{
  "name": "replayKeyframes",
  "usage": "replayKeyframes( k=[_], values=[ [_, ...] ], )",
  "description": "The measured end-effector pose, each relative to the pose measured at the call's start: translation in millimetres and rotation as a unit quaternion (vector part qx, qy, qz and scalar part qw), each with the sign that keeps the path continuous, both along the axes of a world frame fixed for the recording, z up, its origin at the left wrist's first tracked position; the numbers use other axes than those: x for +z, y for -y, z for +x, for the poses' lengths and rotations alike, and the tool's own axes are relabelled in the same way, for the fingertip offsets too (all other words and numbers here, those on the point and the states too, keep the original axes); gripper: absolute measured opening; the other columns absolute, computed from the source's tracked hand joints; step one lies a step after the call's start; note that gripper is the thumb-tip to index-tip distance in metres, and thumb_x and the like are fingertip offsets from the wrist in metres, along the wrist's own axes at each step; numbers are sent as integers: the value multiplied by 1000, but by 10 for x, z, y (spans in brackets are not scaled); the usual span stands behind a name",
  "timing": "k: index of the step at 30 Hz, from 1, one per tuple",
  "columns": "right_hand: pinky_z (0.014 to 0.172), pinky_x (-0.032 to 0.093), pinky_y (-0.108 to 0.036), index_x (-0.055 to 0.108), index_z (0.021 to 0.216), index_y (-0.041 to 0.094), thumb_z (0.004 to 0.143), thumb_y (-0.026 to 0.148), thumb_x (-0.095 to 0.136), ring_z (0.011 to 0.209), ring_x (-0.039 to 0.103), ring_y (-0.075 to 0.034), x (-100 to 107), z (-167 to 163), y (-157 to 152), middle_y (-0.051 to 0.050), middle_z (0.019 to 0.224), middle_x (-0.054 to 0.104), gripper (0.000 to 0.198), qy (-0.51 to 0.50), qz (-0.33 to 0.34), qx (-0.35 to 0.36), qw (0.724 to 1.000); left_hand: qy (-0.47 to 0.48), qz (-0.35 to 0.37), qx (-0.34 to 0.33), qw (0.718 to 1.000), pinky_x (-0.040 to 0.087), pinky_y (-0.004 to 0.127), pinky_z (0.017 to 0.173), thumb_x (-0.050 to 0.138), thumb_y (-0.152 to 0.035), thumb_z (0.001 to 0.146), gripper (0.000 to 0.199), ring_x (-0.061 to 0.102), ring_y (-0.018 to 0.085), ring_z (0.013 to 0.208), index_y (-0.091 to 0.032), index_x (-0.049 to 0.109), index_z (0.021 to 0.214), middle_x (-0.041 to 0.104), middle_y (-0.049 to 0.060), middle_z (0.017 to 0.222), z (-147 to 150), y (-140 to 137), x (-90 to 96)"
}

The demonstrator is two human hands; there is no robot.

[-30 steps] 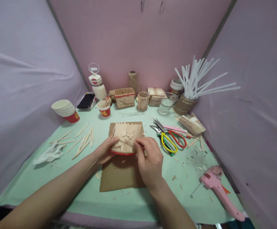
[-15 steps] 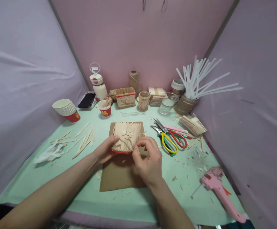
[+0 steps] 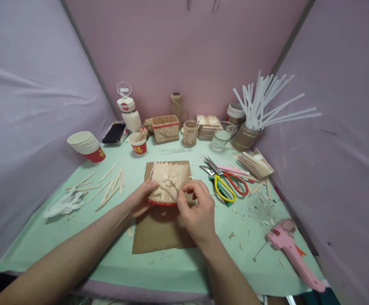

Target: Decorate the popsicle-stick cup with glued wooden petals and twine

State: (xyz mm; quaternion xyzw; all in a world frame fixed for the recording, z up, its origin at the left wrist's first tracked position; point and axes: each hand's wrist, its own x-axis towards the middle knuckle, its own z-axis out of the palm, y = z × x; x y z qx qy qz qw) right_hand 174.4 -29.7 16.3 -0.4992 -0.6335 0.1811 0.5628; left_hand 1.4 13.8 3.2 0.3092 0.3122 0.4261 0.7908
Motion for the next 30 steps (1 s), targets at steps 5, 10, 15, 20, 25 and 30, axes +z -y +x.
replayKeyframes(
  k=[5,10,15,20,25,30],
  values=[
    [70,44,-31,59,87,20,84,13,62,82,56,-17,-13,-10,3,-2,85,61,8,41,43,-12,998,13,3,-8,1000,49,45,99,77,-30,73,61,67,33,108,-10,56,126,69,19,120,-3,-9,-25],
    [74,46,-33,60,100,20,83,12,63,88,58,-19,-11,-4,14,-5,94,63,19,64,81,-16,995,12,-1,-15,1000,48,46,101,76,-31,74,64,66,33,110,-10,54,130,68,20,121,-5,-5,-5],
    [74,49,-31,62,97,22,87,10,61,84,60,-16,-13,-10,11,-2,90,65,16,46,80,2,996,10,-4,-17,1000,48,45,101,75,-33,74,61,65,33,111,-8,56,127,67,21,123,-9,0,5],
    [77,50,-31,63,95,22,88,9,59,85,61,-15,-23,-17,15,-1,90,65,15,7,63,13,998,11,-8,-19,1000,47,46,102,74,-35,74,63,63,34,114,-7,56,127,65,22,125,-15,-8,-9],
    [75,49,-31,62,98,22,87,12,62,84,58,-15,-51,-18,6,-3,94,61,14,-20,31,9,999,6,-6,-18,1000,46,49,102,75,-36,73,66,61,36,117,-8,55,129,64,22,127,-12,-10,-8],
    [78,50,-32,61,97,23,89,16,60,83,59,-15,-106,-13,2,-2,92,63,11,-47,-18,18,999,3,6,5,1000,47,50,102,79,-33,70,68,63,36,114,-9,55,128,65,22,126,12,-10,-7]
  ],
)
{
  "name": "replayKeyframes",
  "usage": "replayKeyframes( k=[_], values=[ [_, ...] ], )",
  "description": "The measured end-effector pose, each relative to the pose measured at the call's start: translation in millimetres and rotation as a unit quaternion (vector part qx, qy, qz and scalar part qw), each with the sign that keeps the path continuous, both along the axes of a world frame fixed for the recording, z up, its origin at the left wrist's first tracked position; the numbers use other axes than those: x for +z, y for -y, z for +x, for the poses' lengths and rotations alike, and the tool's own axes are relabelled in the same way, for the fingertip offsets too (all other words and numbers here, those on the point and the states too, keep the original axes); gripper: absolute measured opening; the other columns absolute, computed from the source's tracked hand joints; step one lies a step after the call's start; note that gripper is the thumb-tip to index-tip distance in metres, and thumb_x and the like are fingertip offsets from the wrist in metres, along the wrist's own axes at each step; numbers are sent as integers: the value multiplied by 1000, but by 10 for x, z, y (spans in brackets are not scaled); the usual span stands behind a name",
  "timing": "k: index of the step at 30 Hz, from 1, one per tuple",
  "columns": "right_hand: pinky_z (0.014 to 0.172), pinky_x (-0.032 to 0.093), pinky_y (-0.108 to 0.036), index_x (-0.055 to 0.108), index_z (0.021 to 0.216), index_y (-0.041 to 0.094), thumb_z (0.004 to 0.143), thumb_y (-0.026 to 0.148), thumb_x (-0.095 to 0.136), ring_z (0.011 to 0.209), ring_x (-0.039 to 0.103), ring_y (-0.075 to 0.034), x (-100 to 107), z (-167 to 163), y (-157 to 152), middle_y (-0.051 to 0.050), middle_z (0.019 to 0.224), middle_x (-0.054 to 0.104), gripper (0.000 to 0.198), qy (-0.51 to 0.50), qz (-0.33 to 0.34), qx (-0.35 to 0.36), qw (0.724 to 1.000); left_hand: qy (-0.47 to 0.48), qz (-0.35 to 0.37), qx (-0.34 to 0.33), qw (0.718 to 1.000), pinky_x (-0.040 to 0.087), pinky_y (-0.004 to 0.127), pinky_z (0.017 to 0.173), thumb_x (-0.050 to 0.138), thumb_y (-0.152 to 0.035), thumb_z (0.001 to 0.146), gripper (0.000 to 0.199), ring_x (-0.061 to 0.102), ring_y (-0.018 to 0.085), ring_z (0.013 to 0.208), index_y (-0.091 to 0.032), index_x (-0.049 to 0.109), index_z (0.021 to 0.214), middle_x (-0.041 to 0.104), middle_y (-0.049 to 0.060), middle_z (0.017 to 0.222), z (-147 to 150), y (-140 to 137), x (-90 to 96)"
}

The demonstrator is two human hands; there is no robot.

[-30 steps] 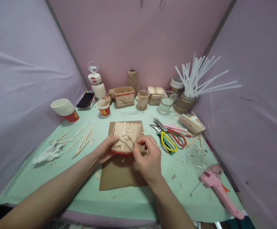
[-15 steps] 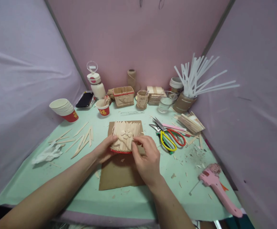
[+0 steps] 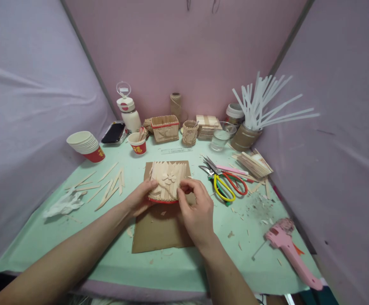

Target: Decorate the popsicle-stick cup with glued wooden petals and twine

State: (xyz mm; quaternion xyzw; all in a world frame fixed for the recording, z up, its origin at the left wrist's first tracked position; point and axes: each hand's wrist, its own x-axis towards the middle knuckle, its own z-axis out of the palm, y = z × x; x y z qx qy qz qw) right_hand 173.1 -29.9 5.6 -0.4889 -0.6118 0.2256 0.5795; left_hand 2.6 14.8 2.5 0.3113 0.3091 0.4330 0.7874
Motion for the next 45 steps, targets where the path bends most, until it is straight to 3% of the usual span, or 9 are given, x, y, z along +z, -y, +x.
replayKeyframes(
  k=[8,19,25,29,36,45],
  values=[
    [83,50,-36,62,100,23,88,17,61,91,60,-17,-35,14,-13,-4,95,63,13,-42,65,-33,996,-4,-9,13,1000,46,49,103,80,-30,69,66,63,36,115,-10,55,127,65,22,125,7,5,-10],
    [78,55,-32,61,98,23,87,17,62,89,61,-16,40,17,-45,-5,101,58,13,-110,45,-6,993,-8,-12,12,1000,46,49,104,78,-30,72,66,64,34,114,-9,53,130,66,21,125,-10,-7,-35],
    [88,52,-37,61,106,25,88,9,58,97,63,-18,2,46,-30,-4,99,65,24,9,100,10,995,7,-2,-8,1000,46,49,104,76,-30,75,67,64,33,114,-13,51,134,65,20,127,-16,-7,-27],
    [84,53,-36,60,110,26,87,5,57,94,64,-17,39,43,-1,-4,99,69,31,82,138,12,987,1,-1,-10,1000,48,45,101,75,-31,76,60,65,33,112,-10,54,129,66,20,125,-20,-9,-6],
    [81,53,-37,61,109,26,88,6,55,91,65,-19,89,38,6,-4,96,69,30,126,148,14,981,-3,-14,-2,1000,52,43,96,74,-31,76,58,67,32,108,-11,55,127,67,19,123,-18,2,17],
    [80,53,-36,61,108,25,88,4,54,89,63,-18,86,41,6,-4,95,68,29,152,147,3,977,3,-12,9,1000,49,46,101,76,-28,75,67,67,30,108,-14,49,135,68,18,122,-15,-12,-21]
  ],
)
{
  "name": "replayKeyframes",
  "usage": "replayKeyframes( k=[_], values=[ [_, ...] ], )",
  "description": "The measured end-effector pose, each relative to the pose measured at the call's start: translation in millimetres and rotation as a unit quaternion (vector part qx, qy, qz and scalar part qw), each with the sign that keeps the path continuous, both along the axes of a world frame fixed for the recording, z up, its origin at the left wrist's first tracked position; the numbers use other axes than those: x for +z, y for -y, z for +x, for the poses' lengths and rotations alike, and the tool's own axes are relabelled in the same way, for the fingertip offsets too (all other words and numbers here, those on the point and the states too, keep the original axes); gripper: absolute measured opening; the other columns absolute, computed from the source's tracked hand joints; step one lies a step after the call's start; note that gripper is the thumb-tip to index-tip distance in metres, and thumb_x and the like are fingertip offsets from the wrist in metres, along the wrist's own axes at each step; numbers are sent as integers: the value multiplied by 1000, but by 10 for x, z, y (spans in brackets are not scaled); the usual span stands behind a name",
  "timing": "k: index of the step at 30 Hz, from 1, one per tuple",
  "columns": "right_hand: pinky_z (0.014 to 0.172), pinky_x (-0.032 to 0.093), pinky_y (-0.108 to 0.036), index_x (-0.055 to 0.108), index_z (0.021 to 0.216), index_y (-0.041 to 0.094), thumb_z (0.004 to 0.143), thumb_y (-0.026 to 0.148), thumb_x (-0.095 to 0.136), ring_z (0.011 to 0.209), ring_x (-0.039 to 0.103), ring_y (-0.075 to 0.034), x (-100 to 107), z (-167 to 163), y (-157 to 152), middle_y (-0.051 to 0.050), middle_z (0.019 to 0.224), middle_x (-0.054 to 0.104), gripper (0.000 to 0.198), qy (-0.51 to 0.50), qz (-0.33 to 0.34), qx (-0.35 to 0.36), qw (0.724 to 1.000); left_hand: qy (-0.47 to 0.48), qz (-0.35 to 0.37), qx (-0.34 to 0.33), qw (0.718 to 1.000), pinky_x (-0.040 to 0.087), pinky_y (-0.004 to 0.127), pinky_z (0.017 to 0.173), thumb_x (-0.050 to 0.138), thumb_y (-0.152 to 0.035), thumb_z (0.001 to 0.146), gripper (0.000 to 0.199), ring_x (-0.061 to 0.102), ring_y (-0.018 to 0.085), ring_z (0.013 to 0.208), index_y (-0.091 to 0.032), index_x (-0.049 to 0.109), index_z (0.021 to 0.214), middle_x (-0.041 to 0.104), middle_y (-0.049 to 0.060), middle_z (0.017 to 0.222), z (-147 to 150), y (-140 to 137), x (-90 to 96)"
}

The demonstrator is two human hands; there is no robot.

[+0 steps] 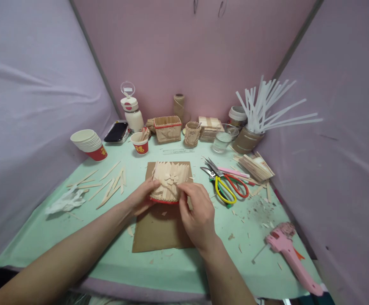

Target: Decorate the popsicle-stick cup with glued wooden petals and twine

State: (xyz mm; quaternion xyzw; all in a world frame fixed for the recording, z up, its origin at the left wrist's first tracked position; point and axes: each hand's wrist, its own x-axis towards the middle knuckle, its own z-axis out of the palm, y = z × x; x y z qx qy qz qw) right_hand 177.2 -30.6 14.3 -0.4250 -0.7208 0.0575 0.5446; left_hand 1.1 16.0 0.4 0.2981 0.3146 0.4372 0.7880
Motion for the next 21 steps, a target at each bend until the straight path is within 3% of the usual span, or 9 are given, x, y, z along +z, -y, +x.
replayKeyframes(
  k=[8,15,21],
  values=[
    [81,52,-36,61,106,24,88,5,55,90,63,-18,-24,-2,-5,-4,96,68,27,-19,-13,4,1000,-9,10,0,1000,49,46,100,78,-30,74,68,66,32,110,-14,51,134,66,19,125,-4,6,0],
    [83,54,-36,62,107,22,89,24,59,94,64,-19,-105,22,-10,-8,103,67,18,-217,-122,5,969,2,-3,-22,1000,51,49,97,75,-37,76,66,63,35,114,-11,52,133,64,21,128,-35,-7,2],
    [89,53,-38,60,111,22,89,41,58,107,61,-21,-153,98,-94,-10,115,64,29,-274,-223,16,935,12,-21,-45,999,50,49,97,66,-59,78,69,61,35,117,-12,58,128,62,21,130,-78,-23,-34]
  ],
)
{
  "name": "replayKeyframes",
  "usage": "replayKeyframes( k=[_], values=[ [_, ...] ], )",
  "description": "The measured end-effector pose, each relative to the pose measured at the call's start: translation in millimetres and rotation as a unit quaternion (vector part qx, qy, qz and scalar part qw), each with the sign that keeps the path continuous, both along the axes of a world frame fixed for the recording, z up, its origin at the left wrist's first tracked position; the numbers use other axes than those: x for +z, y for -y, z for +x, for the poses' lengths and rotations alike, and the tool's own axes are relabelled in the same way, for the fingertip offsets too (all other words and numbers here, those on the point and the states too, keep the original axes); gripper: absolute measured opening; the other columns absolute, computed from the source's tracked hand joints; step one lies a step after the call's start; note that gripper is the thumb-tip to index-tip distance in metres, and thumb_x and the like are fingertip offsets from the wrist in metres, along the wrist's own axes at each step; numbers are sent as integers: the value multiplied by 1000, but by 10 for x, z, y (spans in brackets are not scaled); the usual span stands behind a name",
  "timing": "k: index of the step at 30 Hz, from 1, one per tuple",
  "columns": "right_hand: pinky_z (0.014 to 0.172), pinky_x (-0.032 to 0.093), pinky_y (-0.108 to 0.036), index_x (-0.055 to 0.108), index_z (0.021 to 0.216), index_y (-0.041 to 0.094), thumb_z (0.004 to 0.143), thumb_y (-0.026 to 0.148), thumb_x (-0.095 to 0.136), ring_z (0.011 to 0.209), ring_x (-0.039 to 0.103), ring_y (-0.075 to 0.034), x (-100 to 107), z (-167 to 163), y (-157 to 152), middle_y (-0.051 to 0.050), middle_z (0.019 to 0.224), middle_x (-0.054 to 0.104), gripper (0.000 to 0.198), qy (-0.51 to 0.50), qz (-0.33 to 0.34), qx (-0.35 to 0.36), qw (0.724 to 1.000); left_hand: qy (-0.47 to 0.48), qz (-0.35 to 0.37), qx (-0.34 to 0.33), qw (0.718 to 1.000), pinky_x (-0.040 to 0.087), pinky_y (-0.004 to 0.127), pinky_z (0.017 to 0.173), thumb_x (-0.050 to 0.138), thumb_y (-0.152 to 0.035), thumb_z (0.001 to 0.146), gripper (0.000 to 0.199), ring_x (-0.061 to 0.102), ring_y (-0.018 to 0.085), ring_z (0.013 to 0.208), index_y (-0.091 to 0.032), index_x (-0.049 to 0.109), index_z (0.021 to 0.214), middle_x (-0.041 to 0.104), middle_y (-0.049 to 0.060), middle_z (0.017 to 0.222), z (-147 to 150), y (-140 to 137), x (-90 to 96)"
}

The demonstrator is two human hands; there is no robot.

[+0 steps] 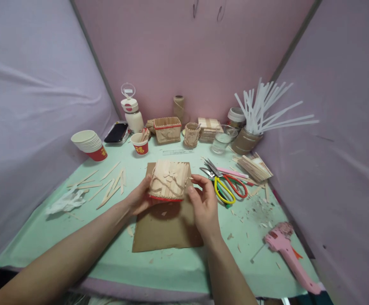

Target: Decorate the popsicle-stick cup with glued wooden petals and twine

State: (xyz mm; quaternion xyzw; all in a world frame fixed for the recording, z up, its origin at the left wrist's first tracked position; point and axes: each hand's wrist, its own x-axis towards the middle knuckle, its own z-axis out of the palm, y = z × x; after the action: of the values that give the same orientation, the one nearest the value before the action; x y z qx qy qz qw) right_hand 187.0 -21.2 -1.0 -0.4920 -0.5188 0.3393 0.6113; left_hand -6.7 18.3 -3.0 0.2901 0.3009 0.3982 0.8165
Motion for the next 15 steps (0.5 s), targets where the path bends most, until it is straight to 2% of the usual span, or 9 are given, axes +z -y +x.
replayKeyframes(
  k=[3,5,7,9,11,15],
  values=[
    [101,47,-45,52,125,23,88,52,57,124,53,-24,-72,23,-21,-13,130,57,48,-9,-41,68,997,13,6,-25,1000,50,49,95,53,-74,77,82,63,36,114,-13,55,133,64,22,127,-5,0,35],
    [107,42,-49,36,142,25,80,56,66,138,41,-27,-91,38,-21,-15,148,42,75,20,-36,139,989,19,10,-32,999,49,49,95,45,-79,77,87,64,36,112,-14,53,134,64,22,126,-7,0,68],
    [115,31,-54,15,152,29,68,54,79,148,22,-29,-72,63,-20,-14,160,20,109,105,-19,176,979,22,17,-36,999,48,49,95,40,-80,78,87,64,35,111,-14,55,133,64,22,127,-12,0,97],
    [118,20,-57,0,154,31,61,48,86,150,9,-31,-24,98,-27,-14,163,5,128,210,-5,170,963,19,23,-43,999,48,48,97,41,-81,77,86,64,35,111,-15,57,130,64,21,128,-21,1,112],
    [119,16,-59,-6,154,31,63,44,85,151,5,-31,29,137,-44,-15,164,1,130,274,15,163,948,16,27,-51,998,46,48,99,44,-81,76,86,64,35,113,-15,58,129,64,20,128,-30,5,113],
    [118,18,-58,-9,154,32,72,35,80,150,12,-30,93,185,-77,-14,163,8,120,287,73,183,937,21,41,-70,996,45,50,101,47,-79,76,85,60,35,118,-17,54,133,62,19,131,-50,16,95]
  ],
)
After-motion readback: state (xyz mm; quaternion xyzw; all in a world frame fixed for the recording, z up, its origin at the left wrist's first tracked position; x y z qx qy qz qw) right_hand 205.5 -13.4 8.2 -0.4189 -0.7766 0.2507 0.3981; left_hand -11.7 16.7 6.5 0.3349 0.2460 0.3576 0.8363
